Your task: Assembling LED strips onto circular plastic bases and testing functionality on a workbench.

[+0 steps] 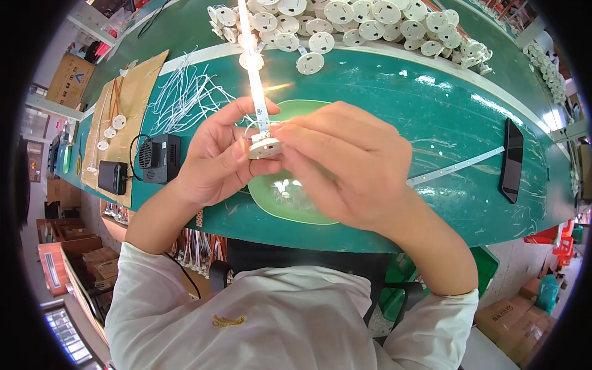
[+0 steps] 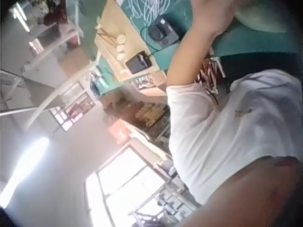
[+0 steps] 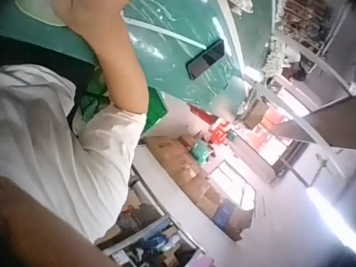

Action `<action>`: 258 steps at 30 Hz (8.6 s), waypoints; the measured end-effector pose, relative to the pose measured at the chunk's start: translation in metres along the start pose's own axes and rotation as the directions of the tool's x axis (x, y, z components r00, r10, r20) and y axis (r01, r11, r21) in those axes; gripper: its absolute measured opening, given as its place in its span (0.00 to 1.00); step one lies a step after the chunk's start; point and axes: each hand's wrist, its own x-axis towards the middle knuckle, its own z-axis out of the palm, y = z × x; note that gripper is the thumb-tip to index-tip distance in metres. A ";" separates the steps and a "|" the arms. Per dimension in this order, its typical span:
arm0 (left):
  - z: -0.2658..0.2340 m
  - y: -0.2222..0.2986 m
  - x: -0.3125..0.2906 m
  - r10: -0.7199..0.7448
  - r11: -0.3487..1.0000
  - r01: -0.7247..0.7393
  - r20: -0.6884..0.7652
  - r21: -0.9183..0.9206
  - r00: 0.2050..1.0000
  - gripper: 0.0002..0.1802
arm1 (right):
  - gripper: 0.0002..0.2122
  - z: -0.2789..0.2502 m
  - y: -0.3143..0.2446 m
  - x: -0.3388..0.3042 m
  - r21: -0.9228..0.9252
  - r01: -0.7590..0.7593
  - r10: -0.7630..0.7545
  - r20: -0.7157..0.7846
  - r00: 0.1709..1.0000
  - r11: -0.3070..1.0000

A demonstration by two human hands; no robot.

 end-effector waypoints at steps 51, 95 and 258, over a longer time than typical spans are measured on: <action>0.000 -0.006 0.000 0.292 0.954 -0.283 -0.097 0.098 0.951 0.32 | 0.05 0.000 -0.027 0.000 0.368 -0.381 0.419 -0.028 0.907 0.848; 0.006 -0.008 0.002 0.437 0.878 -0.394 -0.120 0.272 0.892 0.26 | 0.04 0.023 -0.025 -0.004 0.081 -0.277 0.286 -0.150 0.946 0.958; 0.000 0.002 0.006 0.304 0.896 -0.260 -0.069 0.360 0.950 0.25 | 0.03 -0.013 0.000 -0.008 -0.006 -0.458 0.379 0.570 0.729 0.889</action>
